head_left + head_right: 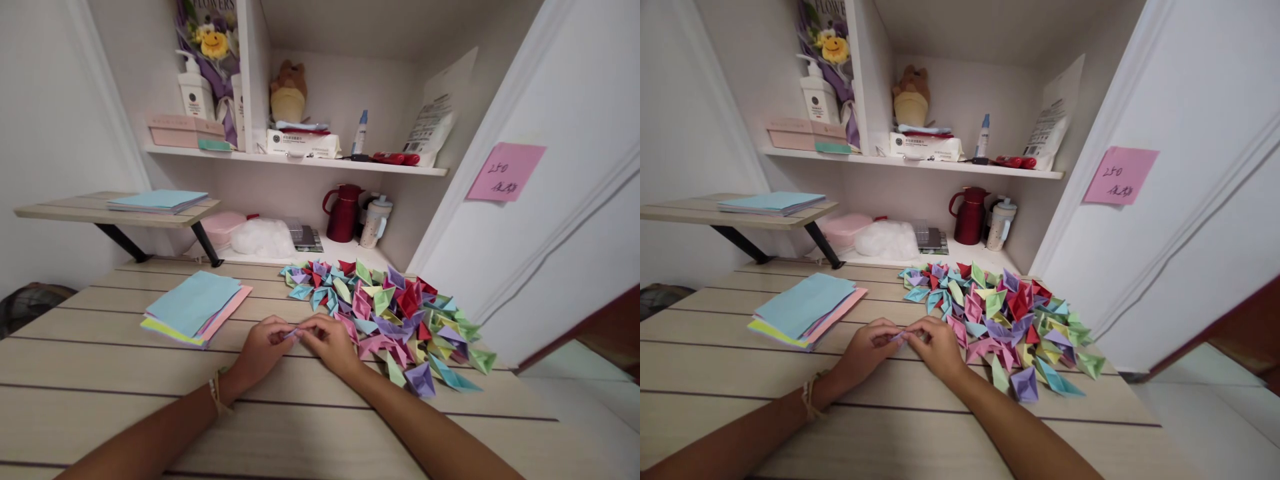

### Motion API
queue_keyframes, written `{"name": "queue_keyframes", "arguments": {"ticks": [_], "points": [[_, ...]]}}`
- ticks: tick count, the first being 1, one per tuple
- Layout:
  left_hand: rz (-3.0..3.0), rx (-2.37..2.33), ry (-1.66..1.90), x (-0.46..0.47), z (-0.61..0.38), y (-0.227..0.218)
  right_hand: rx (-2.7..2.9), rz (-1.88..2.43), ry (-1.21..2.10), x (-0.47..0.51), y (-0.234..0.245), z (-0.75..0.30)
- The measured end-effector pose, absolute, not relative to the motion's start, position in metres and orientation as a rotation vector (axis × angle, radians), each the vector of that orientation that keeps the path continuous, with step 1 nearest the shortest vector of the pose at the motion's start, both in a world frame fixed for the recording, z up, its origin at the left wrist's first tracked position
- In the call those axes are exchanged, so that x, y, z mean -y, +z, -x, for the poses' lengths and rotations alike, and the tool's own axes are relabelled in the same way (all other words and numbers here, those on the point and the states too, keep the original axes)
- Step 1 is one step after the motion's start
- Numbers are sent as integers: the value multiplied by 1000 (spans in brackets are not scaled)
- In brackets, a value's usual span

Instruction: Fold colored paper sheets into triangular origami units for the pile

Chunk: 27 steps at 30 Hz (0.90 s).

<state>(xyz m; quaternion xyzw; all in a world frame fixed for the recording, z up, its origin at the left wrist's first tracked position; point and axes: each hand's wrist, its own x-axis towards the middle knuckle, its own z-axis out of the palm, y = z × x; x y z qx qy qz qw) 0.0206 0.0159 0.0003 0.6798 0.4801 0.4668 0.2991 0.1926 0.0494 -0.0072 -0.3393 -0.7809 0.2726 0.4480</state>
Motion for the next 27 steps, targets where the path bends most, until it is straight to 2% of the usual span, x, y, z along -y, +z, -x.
{"name": "queue_keyframes", "arguments": {"ticks": [11,20,24,27], "points": [[-1845,-1243,1170,-19,-19,10,1912,902,755,-52,-6,-192],[-1911,-1273,1170,-16,-22,12,1966,833,639,-47,-2,-193],[-1803,-1300,1242,-19,-20,12,1953,833,680,-47,0,-192],[-1540,-1307,1312,-21,-19,12,1940,860,828,-49,-1,-192]]}}
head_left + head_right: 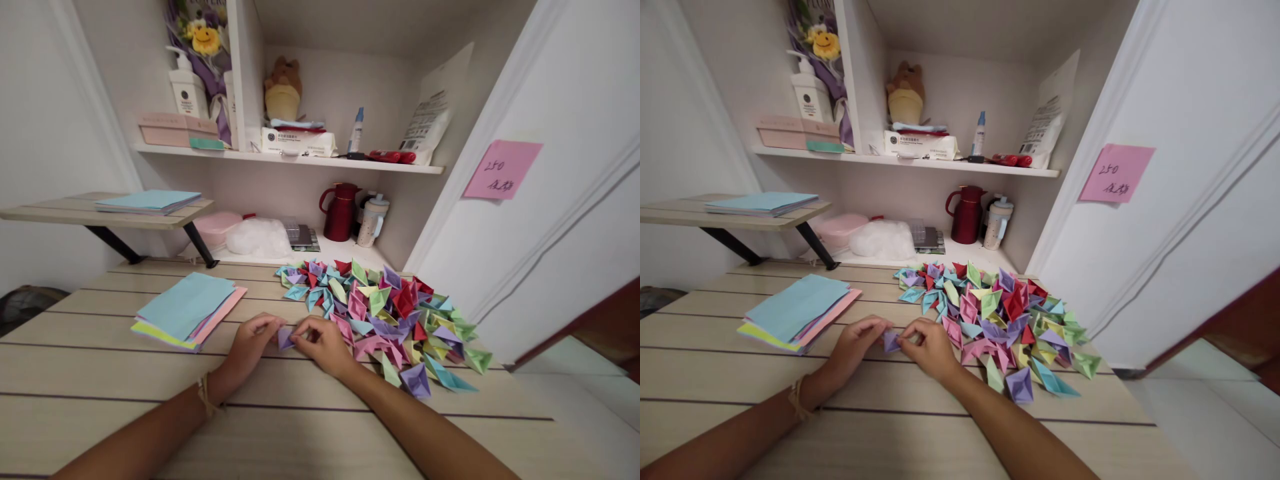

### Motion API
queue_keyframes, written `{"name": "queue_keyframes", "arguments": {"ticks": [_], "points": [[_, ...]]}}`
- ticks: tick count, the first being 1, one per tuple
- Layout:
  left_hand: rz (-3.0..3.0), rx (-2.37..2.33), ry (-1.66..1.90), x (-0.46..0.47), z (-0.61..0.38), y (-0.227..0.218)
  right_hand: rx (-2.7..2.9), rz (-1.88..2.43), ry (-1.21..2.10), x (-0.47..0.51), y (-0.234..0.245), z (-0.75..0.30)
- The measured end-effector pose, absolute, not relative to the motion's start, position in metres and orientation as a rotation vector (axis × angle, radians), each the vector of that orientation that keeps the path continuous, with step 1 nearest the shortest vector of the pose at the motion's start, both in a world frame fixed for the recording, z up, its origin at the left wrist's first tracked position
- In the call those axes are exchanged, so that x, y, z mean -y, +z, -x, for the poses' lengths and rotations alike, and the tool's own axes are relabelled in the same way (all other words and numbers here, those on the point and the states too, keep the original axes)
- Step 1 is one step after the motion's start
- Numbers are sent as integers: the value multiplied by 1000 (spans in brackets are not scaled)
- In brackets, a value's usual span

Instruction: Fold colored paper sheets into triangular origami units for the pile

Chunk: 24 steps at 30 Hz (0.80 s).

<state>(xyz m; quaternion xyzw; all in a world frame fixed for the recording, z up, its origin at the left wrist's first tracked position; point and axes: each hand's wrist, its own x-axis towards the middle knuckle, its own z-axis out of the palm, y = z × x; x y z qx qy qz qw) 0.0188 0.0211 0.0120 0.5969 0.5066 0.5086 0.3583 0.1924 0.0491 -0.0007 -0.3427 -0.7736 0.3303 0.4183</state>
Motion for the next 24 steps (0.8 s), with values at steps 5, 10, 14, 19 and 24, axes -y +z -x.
{"name": "queue_keyframes", "arguments": {"ticks": [5,10,14,19,24], "points": [[-1262,-1210,1316,-22,-20,14,1663,859,1106,-59,-7,-194],[-1338,-1124,1181,-20,-21,13,1503,777,1257,-64,-11,-195],[-1385,-1068,1127,-21,-20,6,1636,820,1200,-61,-9,-195],[-1323,-1063,1160,-24,-20,4,1853,847,1016,-57,-4,-195],[-1237,-1071,1223,-24,-21,11,1824,862,1138,-54,-3,-191]]}}
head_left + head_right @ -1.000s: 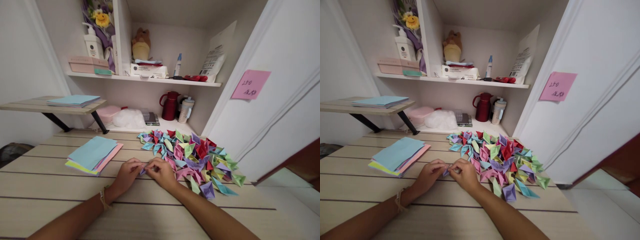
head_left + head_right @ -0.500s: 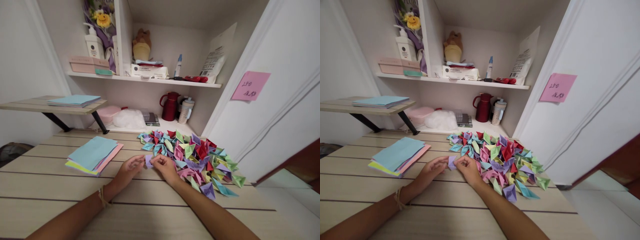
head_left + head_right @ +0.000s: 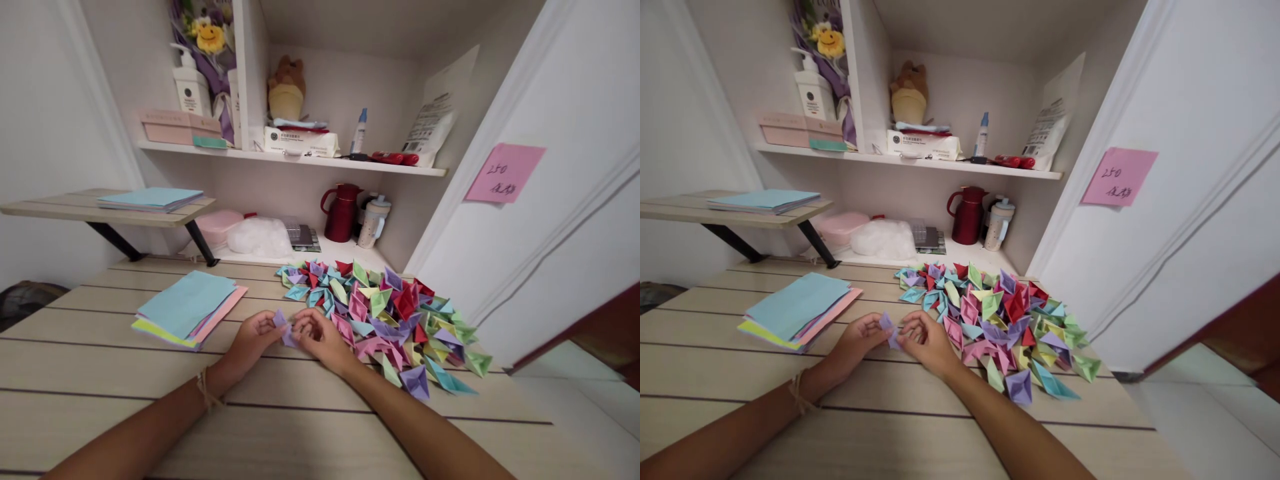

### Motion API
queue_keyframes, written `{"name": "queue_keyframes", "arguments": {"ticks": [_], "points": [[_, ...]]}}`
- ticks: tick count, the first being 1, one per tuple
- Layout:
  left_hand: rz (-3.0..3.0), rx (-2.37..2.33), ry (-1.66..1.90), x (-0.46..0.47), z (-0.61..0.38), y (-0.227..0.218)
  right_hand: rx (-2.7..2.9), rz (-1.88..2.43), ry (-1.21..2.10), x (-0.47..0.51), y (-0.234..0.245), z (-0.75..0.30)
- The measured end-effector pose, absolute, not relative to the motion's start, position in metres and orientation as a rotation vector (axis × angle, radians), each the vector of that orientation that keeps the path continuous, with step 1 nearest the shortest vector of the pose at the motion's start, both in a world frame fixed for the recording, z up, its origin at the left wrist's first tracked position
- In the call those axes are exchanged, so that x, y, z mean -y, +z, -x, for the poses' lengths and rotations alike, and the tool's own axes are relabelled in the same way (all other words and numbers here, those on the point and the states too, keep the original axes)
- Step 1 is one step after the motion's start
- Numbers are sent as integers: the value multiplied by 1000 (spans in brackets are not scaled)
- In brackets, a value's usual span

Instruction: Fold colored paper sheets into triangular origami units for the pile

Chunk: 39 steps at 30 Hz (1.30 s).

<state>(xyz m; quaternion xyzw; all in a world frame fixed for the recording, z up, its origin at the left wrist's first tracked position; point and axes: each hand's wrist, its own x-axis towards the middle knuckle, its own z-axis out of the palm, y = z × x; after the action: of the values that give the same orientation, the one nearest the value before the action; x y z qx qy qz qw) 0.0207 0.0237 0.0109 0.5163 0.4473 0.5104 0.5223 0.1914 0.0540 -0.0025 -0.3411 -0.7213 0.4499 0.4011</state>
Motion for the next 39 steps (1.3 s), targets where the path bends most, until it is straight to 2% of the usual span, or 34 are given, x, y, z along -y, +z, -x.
{"name": "queue_keyframes", "arguments": {"ticks": [6,19,30,33,36,39], "points": [[-1255,-1061,1241,-21,-24,13,1994,973,1046,-52,-4,-190],[-1347,-1295,1293,-26,-16,7,1875,852,1094,-54,-4,-193],[-1136,-1090,1367,-26,-17,10,2044,804,624,-44,-4,-192],[-1285,-1122,1368,-18,-9,17,1943,863,484,-42,-3,-195],[-1683,-1343,1423,-8,15,32,1799,1008,305,-43,5,-206],[-2223,-1688,1236,-1,52,51,1636,1209,136,-51,22,-224]]}}
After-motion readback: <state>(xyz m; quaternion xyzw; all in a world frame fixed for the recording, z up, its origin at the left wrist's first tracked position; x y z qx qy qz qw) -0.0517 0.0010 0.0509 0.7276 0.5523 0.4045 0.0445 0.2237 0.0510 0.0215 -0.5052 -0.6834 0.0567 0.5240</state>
